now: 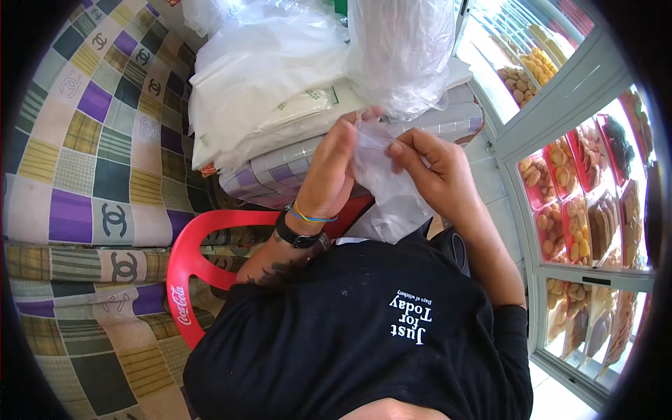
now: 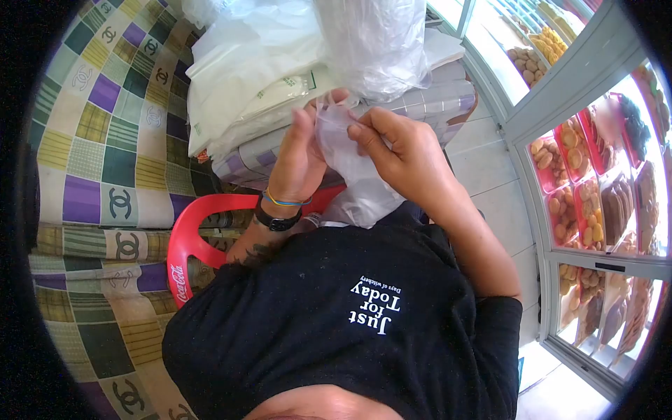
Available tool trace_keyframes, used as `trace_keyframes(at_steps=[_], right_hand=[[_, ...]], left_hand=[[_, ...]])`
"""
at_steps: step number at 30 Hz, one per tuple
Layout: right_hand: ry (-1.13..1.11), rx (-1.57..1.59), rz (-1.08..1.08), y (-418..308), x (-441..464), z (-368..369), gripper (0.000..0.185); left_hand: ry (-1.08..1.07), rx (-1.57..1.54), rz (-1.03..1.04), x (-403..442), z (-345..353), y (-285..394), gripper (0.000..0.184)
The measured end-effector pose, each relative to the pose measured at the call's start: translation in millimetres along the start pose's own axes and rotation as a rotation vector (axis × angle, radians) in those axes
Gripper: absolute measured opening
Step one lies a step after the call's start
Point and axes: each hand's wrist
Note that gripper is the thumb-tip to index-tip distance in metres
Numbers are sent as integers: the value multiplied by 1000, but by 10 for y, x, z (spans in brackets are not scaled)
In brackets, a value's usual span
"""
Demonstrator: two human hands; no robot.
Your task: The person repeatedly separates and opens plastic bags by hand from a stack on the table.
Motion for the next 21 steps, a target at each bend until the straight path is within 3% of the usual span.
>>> trace_keyframes(at_steps=[4, 7, 15, 21], right_hand=[[-15, -77, -19, 72, -7, -9, 29], [52, -74, 4, 99, -17, 29, 31], [232, -198, -51, 266, 30, 11, 30], [338, 20, -78, 224, 80, -4, 31]], left_hand=[[-19, 161, -125, -17, -34, 29, 32], [46, 67, -132, -7, -35, -13, 22], [41, -195, -220, -38, 21, 53, 26], [-113, -323, -258, 82, -216, 52, 24]])
Point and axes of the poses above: each hand's wrist, its own x-axis towards the middle knuckle, its own z-axis out of the palm, y = z × x, and after that the axes turned 12 degrees about y, right-handed
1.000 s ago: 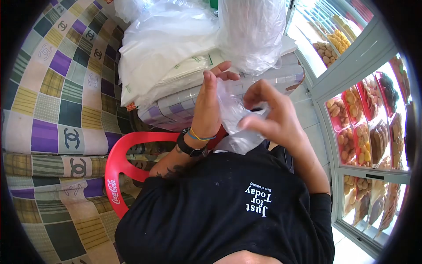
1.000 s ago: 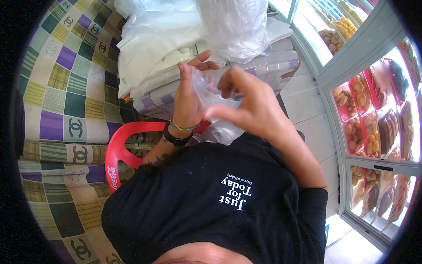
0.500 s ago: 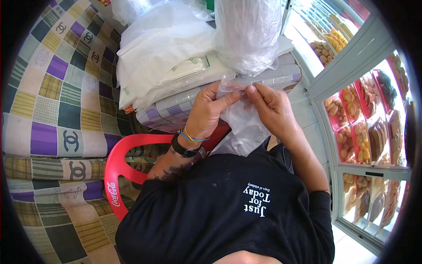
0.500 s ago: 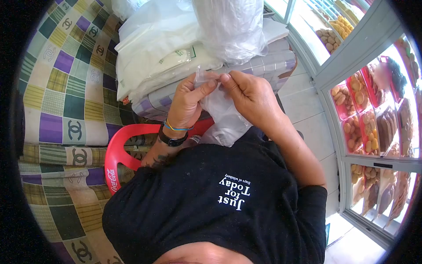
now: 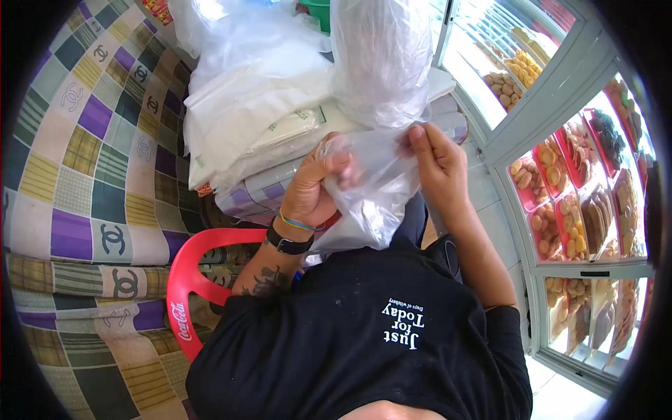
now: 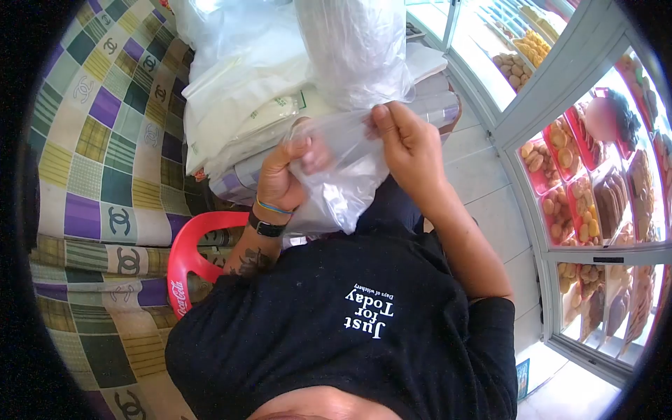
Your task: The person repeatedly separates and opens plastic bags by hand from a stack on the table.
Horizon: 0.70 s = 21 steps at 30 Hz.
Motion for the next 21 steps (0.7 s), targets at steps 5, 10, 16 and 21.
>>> trace_keyframes(at_steps=[5, 10, 16, 21], right_hand=[[59, 658, 419, -166, 231, -146, 29], [-264, 1029, 604, -655, 632, -427, 25], [-337, 412, 255, -1139, 1204, -348, 22], [-349, 562, 205, -1126, 1967, -163, 17]], left_hand=[[-65, 342, -3, -54, 63, 288, 33], [-86, 731, 69, 37, 394, 742, 28], [21, 449, 461, 350, 1125, 1579, 28], [-229, 462, 396, 1099, 1292, 2334, 30]])
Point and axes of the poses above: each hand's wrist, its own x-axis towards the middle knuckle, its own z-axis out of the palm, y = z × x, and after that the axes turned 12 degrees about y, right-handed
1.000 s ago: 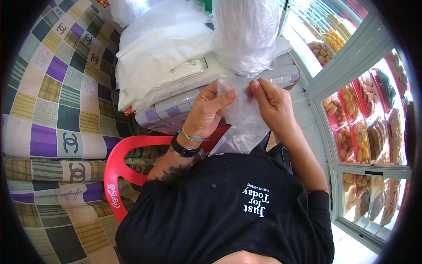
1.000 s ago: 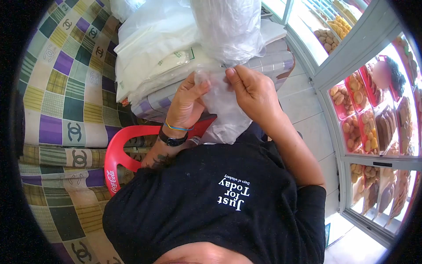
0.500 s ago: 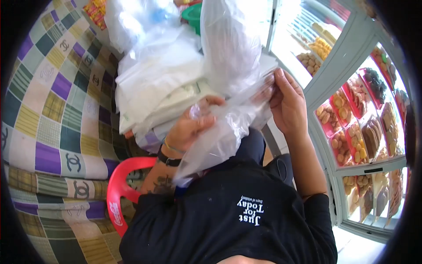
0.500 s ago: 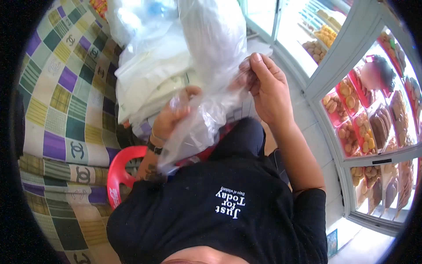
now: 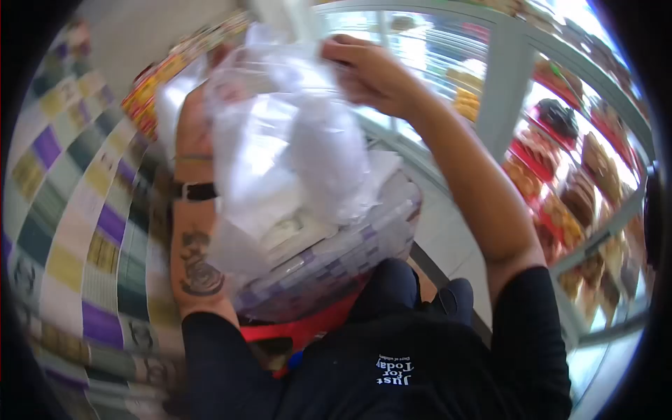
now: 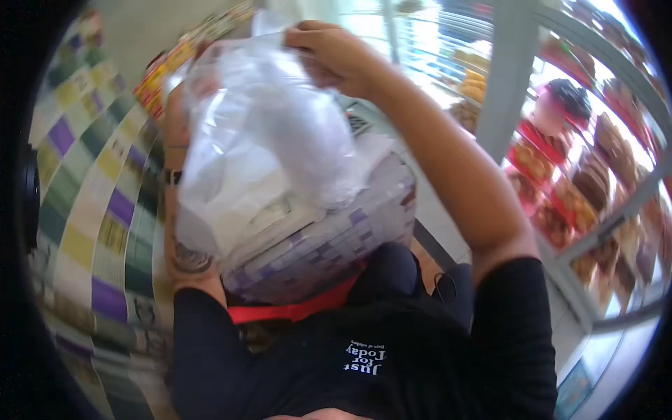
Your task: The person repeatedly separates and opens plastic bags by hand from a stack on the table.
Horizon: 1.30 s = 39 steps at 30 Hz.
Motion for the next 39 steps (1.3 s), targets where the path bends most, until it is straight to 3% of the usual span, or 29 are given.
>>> trace_keyframes(at_steps=[1, 2, 3, 4, 5, 6, 7, 8, 9, 11, 13, 19, 23, 24, 26, 29, 31, 32, 34, 36, 37, 38, 39], right_hand=[[9, 133, 6, 155, 224, -130, 14], [-33, -566, -514, 431, 472, -315, 14], [88, -1282, -769, 775, 720, -397, 16], [14, -1504, -1023, 1153, 897, -595, 15], [30, -1311, -567, 1288, 762, -555, 16], [10, -1407, -339, 1457, 557, -538, 22], [128, -1144, -324, 1701, 294, -538, 24], [107, -1167, -232, 2041, 227, -580, 26], [246, -920, -166, 1975, -106, -484, 24], [363, -825, -54, 2047, -396, -385, 21], [362, -907, 115, 2164, -466, -412, 30], [353, -1067, 51, 2173, -474, -469, 29], [462, -1007, -85, 2195, -687, -481, 33], [494, -913, -117, 2162, -713, -427, 34], [587, -737, -172, 2056, -886, -508, 35], [817, -307, -38, 2000, -989, -585, 39], [776, -284, -243, 1813, -1124, -411, 39], [757, -276, -338, 1649, -1245, -303, 39], [462, -234, -356, 1296, -1514, 1, 47], [251, -522, -893, 910, -1609, 270, 61], [213, -596, -902, 783, -1606, 426, 68], [174, -667, -913, 755, -1586, 531, 75], [197, -645, -841, 840, -1555, 586, 76]], left_hand=[[55, 102, 15, 116, -51, -55, 30], [117, 250, 21, 189, -120, -157, 31], [172, 416, 27, 234, -209, -276, 31], [193, 583, 15, 259, -271, -429, 32], [182, 754, -2, 267, -340, -592, 32], [159, 927, -21, 247, -451, -738, 32], [102, 1105, -46, 202, -580, -903, 33], [20, 1275, -65, 145, -702, -1066, 33], [-78, 1442, -73, 79, -824, -1230, 34], [-291, 1692, -51, -73, -1079, -1555, 35], [-481, 1888, 35, -244, -1362, -1876, 36], [-623, 2140, 428, -426, -1854, -2313, 39], [-519, 2252, 936, -156, -2004, -2250, 41], [-425, 2259, 1076, -85, -1997, -2141, 41], [-198, 2138, 1090, -33, -1909, -1880, 43], [389, 1136, 309, -371, -885, -1093, 33], [667, 976, 359, -724, -368, -812, 30], [647, 951, 478, -852, -169, -776, 30], [651, 916, 704, -1207, 149, -705, 29], [468, 883, 517, -1606, 716, -692, 32], [219, 921, 488, -1717, 828, -677, 33], [24, 574, 232, -1729, 855, -763, 38], [11, 522, 142, -1785, 1019, -717, 48]])
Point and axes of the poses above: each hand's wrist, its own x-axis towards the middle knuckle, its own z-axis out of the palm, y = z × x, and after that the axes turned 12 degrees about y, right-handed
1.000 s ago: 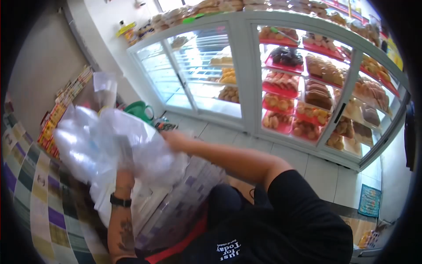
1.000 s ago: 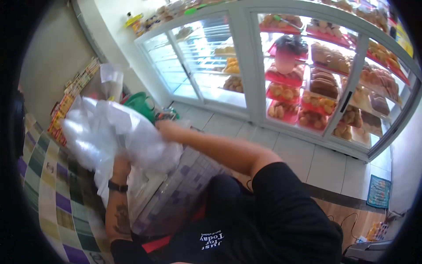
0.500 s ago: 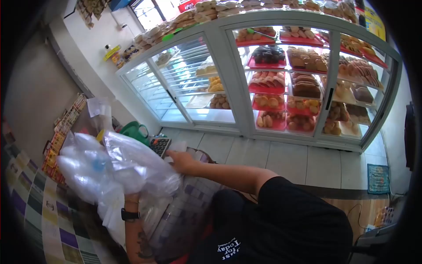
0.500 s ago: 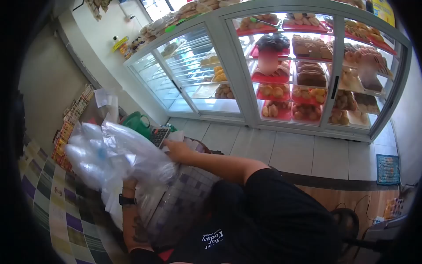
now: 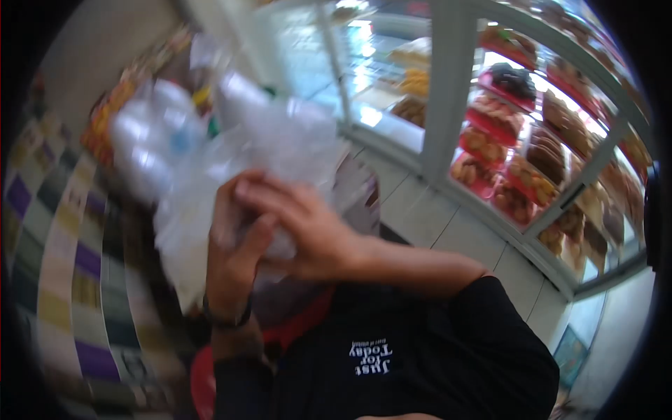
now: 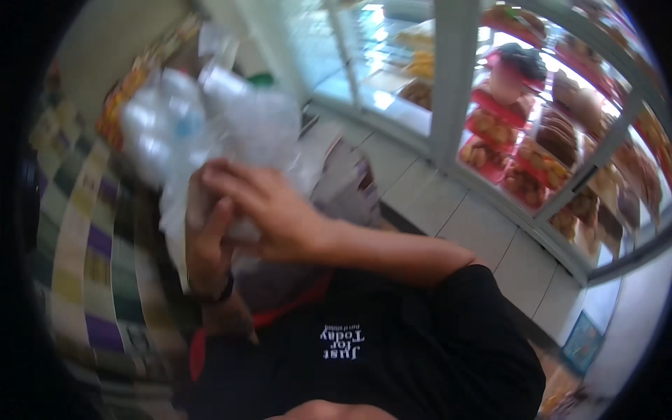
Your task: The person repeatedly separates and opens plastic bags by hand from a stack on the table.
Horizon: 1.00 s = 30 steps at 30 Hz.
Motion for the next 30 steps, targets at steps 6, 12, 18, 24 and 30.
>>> trace_keyframes(at_steps=[6, 12, 18, 24, 30], right_hand=[[-119, 124, 490, 136, -136, -237, 60], [-57, 189, 699, 320, -432, -326, 13], [-141, 86, 810, 305, -414, -357, 21], [-69, 380, 1231, 396, -496, -310, 30], [-101, 490, 1293, 580, -575, -411, 23]], left_hand=[[-204, -152, -292, 7, -264, -498, 56], [196, -108, -272, -105, -244, -893, 22], [242, -243, -406, -127, -254, -1023, 15], [293, -381, -431, -137, -226, -1155, 18], [296, -353, -499, -149, -243, -1245, 17]])
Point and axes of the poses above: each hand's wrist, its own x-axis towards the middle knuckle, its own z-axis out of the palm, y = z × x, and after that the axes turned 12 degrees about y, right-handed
